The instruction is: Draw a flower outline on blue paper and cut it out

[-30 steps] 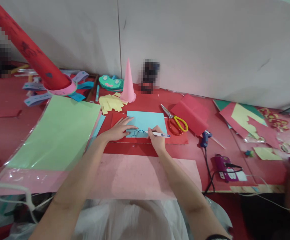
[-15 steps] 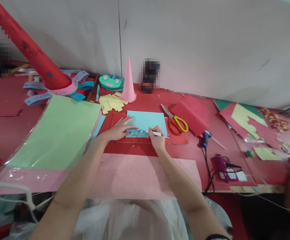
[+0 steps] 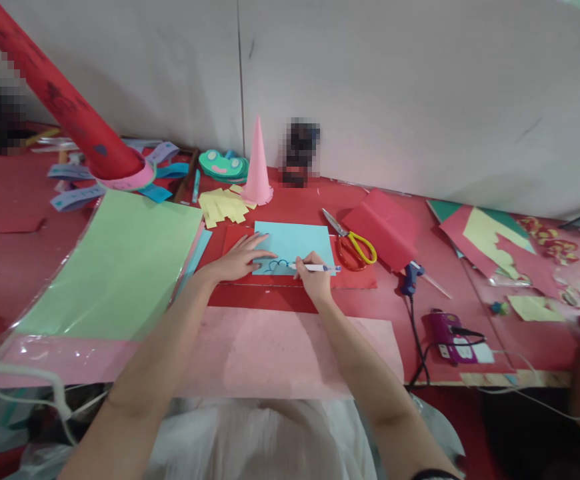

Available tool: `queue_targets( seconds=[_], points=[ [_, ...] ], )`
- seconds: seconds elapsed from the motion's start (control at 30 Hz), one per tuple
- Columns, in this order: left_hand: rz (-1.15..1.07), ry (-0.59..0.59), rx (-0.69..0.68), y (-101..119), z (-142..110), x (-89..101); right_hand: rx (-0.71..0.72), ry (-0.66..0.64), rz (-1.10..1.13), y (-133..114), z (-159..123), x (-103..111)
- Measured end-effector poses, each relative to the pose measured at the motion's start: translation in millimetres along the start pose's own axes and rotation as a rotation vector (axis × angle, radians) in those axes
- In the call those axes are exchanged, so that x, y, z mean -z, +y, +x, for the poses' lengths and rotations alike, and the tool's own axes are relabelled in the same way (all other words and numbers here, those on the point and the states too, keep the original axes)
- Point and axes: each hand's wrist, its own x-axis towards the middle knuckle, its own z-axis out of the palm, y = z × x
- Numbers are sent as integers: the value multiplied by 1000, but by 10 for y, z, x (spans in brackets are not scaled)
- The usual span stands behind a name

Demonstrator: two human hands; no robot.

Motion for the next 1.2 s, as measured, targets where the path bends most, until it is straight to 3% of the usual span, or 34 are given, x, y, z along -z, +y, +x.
queue_targets(
  seconds=[0.73, 0.93, 1.1, 1.2],
  points=[
    [-1, 22, -11, -29, 10, -21, 58, 146, -123, 9, -22, -53],
    [-6, 17, -24, -37, 9, -9, 119, 307, 120, 50, 65, 77],
    [-4, 8, -12, -17, 7, 1, 143, 79, 40, 40, 170, 111],
    [-15, 14, -5, -1, 5, 4, 104, 20, -13, 39, 199, 93]
  ],
)
